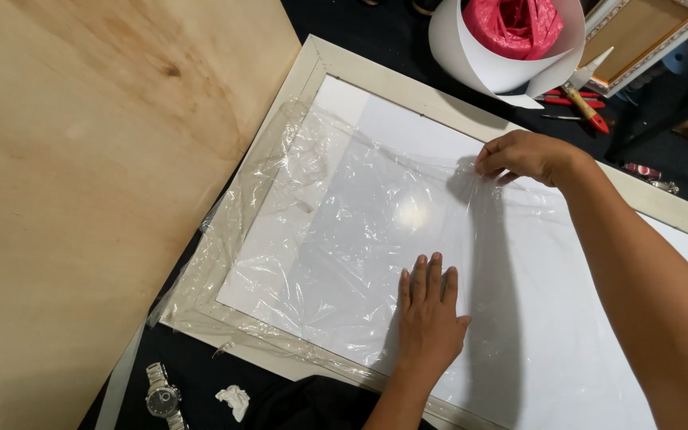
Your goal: Placing a protective plastic sheet over a picture frame and smoothing it out by hand.
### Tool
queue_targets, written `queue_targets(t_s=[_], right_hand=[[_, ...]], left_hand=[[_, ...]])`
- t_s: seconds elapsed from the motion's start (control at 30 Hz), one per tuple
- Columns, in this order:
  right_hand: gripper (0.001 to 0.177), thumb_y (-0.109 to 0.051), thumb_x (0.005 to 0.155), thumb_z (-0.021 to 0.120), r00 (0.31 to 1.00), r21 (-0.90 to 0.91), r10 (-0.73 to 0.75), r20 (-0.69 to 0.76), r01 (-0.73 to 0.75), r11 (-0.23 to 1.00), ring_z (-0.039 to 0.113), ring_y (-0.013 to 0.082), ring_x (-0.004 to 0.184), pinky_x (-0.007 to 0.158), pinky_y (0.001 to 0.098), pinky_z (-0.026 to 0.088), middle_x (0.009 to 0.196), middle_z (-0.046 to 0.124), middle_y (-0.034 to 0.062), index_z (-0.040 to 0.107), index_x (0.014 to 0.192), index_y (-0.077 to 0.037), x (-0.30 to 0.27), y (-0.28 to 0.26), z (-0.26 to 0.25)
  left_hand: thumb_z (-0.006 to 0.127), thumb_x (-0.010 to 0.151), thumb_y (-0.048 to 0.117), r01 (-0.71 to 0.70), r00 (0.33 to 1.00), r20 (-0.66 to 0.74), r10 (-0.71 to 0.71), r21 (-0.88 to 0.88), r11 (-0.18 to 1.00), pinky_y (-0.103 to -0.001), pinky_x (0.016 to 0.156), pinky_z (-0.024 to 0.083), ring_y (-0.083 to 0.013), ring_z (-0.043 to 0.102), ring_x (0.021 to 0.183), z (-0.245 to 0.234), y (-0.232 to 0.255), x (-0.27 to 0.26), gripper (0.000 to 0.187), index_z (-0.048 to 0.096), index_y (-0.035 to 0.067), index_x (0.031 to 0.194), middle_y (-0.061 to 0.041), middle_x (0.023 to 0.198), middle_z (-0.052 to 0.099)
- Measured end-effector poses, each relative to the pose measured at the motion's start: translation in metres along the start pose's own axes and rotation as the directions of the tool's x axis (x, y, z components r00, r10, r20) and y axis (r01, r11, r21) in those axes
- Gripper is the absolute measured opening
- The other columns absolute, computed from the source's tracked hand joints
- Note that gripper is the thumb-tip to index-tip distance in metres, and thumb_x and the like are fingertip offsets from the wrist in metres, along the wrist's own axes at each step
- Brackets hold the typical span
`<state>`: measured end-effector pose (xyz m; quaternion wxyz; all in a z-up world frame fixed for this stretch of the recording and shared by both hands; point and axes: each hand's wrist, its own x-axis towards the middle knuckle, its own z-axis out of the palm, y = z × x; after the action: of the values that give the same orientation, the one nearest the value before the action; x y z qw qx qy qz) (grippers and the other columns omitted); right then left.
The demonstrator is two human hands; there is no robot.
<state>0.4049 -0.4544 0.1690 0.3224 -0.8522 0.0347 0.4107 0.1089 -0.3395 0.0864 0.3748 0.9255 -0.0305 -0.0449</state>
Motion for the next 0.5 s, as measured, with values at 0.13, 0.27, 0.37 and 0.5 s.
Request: queue_targets(t_s=[0.13, 0.27, 0.37, 0.5], right_hand=[[0.016, -0.006, 0.100, 0.059, 0.997, 0.111, 0.008, 0.077, -0.016, 0.994, 0.071, 0.0357, 0.084, 0.080, 0.0438, 0.055, 0.098, 0.077, 0.0254, 0.069, 0.100, 0.007, 0.008, 0.010, 0.002], [0.016, -0.003, 0.100, 0.058, 0.998, 0.128, -0.057, 0.037, 0.052, 0.990, 0.050, 0.0193, 0.067, 0.060, 0.0296, 0.039, 0.086, 0.069, 0.0177, 0.070, 0.105, 0.004, 0.007, 0.014, 0.000], [0.029, -0.005, 0.087, 0.065, 0.995, 0.124, -0.078, 0.056, 0.071, 0.990, 0.047, 0.0184, 0.063, 0.060, 0.0292, 0.035, 0.084, 0.072, 0.0165, 0.075, 0.114, 0.002, -0.001, 0.016, -0.005], [0.022, -0.008, 0.077, 0.081, 0.999, -0.221, -0.011, -0.047, 0.001, 0.975, 0.059, 0.0242, 0.082, 0.079, 0.0341, 0.043, 0.084, 0.073, 0.0124, 0.081, 0.095, 0.003, -0.007, 0.022, -0.005]], left_hand=[[0.071, 0.085, 0.026, -0.014, 0.999, -0.029, 0.014, -0.018, 1.000, -0.058, 0.123, 0.002, -0.0403, 0.009, 0.157, -0.003, 0.000, 0.000, 0.075, 0.043, -0.004, 0.148, -0.026, 0.165, 0.024], [0.070, 0.086, 0.029, -0.016, 0.999, -0.041, 0.016, 0.005, 1.000, -0.057, 0.124, 0.002, -0.0388, 0.009, 0.157, 0.004, -0.003, 0.000, 0.075, 0.044, -0.002, 0.149, -0.025, 0.166, 0.025], [0.072, 0.084, 0.030, -0.021, 0.998, -0.064, 0.023, 0.037, 0.999, -0.056, 0.124, 0.004, -0.0385, 0.011, 0.157, 0.004, -0.003, -0.001, 0.076, 0.045, -0.001, 0.148, -0.024, 0.165, 0.026], [0.072, 0.084, 0.030, -0.011, 0.999, -0.044, 0.011, 0.018, 1.000, -0.056, 0.124, 0.002, -0.0376, 0.011, 0.157, 0.005, -0.004, 0.001, 0.077, 0.044, -0.001, 0.149, -0.023, 0.166, 0.026]])
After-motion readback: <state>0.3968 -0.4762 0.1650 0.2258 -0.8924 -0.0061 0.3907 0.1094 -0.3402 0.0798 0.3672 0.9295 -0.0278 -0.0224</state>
